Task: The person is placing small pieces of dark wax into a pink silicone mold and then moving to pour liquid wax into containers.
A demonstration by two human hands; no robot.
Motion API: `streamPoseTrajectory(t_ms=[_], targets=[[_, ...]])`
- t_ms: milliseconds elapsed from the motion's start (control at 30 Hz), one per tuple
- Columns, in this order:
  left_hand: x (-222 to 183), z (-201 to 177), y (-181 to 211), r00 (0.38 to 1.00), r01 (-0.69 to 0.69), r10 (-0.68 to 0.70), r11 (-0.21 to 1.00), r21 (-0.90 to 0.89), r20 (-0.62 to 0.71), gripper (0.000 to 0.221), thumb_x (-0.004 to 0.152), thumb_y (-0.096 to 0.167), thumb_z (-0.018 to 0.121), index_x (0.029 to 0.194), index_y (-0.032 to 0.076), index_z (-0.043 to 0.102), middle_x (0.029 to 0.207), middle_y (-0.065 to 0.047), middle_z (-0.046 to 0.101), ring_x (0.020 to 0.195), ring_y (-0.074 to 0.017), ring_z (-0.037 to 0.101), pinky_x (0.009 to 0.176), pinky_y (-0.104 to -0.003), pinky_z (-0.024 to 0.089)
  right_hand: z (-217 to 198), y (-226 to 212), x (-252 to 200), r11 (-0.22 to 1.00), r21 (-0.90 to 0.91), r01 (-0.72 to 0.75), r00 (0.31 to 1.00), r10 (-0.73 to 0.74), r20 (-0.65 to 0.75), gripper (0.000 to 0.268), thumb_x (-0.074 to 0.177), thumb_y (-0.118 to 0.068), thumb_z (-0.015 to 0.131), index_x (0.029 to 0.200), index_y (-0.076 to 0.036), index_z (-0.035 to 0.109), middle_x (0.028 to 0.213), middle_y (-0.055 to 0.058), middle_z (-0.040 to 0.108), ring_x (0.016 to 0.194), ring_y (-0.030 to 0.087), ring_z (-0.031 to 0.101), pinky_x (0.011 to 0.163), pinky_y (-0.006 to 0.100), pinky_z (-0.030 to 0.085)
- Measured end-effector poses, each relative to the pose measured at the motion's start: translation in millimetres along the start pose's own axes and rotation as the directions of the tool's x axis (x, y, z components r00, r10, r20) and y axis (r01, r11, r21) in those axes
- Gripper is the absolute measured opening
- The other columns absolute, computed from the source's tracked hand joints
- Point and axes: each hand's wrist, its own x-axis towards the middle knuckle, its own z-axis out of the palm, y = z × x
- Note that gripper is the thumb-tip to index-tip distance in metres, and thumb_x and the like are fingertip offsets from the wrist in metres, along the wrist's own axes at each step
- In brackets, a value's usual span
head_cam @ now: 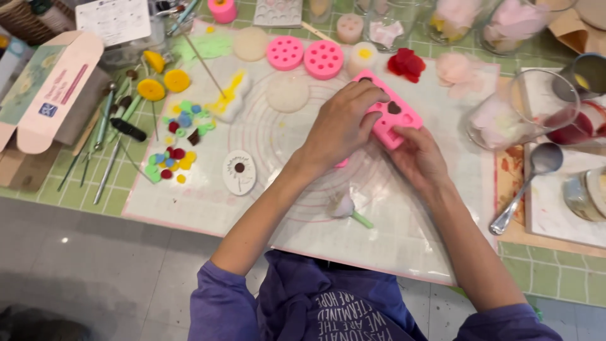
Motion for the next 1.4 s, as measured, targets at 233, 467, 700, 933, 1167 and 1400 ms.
streamPoseTrajectory(t_ms=[233, 467, 700, 933, 1167, 1400], targets=[[5, 30, -19, 0.998, 0.034, -0.036, 0.999, 0.039, 0.056, 0.023, 0.087, 0.002, 0.070, 0.109, 0.004, 0.067, 0.110, -0.008, 0.067, 0.105, -0.0289, 0.066, 0.088, -0.040, 0.055, 12, 2, -1, 0.992, -0.126, 0.003, 1.000, -0.003, 0.004, 0.037, 0.108, -0.021, 0.049, 0.137, 0.003, 0.052, 0.131, 0.012, 0.063, 0.123, 0.022, 0.063, 0.112, 0.043, 0.051], [2, 48, -29, 0.999, -0.040, 0.036, 0.993, 0.114, 0.037, 0.024, 0.086, 0.004, 0.073, 0.109, 0.001, 0.067, 0.111, -0.010, 0.066, 0.110, -0.0291, 0.064, 0.097, -0.041, 0.048, 13, 5, -3, 0.995, -0.103, 0.018, 0.999, -0.022, -0.045, 0.038, 0.110, -0.023, 0.048, 0.137, 0.003, 0.051, 0.130, 0.012, 0.063, 0.122, 0.021, 0.063, 0.113, 0.044, 0.051], [2, 56, -47, 0.998, -0.042, 0.039, 0.997, 0.069, 0.045, 0.026, 0.085, 0.008, 0.076, 0.110, 0.001, 0.067, 0.108, -0.010, 0.071, 0.108, -0.0290, 0.067, 0.114, -0.045, 0.040, 5, 3, -2, 0.996, -0.088, 0.015, 0.998, -0.020, -0.058, 0.036, 0.109, -0.021, 0.047, 0.135, 0.002, 0.054, 0.131, 0.012, 0.063, 0.123, 0.021, 0.062, 0.113, 0.044, 0.050], [17, 27, -52, 0.971, 0.172, -0.131, 0.963, -0.207, 0.199, 0.027, 0.082, 0.016, 0.083, 0.104, 0.003, 0.073, 0.094, -0.010, 0.078, 0.086, -0.0248, 0.076, 0.125, -0.049, 0.026, 8, 5, -4, 0.987, -0.132, 0.087, 0.996, -0.085, 0.020, 0.035, 0.109, -0.014, 0.052, 0.139, 0.002, 0.055, 0.134, 0.010, 0.064, 0.126, 0.016, 0.060, 0.117, 0.036, 0.044], [23, 26, -58, 0.923, 0.332, -0.241, 0.892, -0.307, 0.299, 0.021, 0.080, 0.015, 0.084, 0.095, 0.002, 0.076, 0.087, -0.008, 0.080, 0.078, -0.0167, 0.077, 0.121, -0.049, 0.029, 3, 5, -4, 0.976, -0.183, 0.118, 0.992, -0.110, 0.054, 0.035, 0.108, -0.013, 0.054, 0.140, 0.004, 0.056, 0.131, 0.009, 0.066, 0.122, 0.014, 0.061, 0.113, 0.034, 0.046], [25, 20, -58, 0.943, 0.263, -0.176, 0.914, -0.310, 0.282, 0.018, 0.083, 0.013, 0.083, 0.095, 0.002, 0.077, 0.088, -0.007, 0.080, 0.077, -0.0155, 0.077, 0.126, -0.046, 0.026, 11, 1, -6, 0.975, -0.195, 0.106, 0.994, -0.105, 0.014, 0.034, 0.108, -0.014, 0.054, 0.137, 0.004, 0.058, 0.129, 0.009, 0.068, 0.119, 0.013, 0.063, 0.110, 0.032, 0.048]])
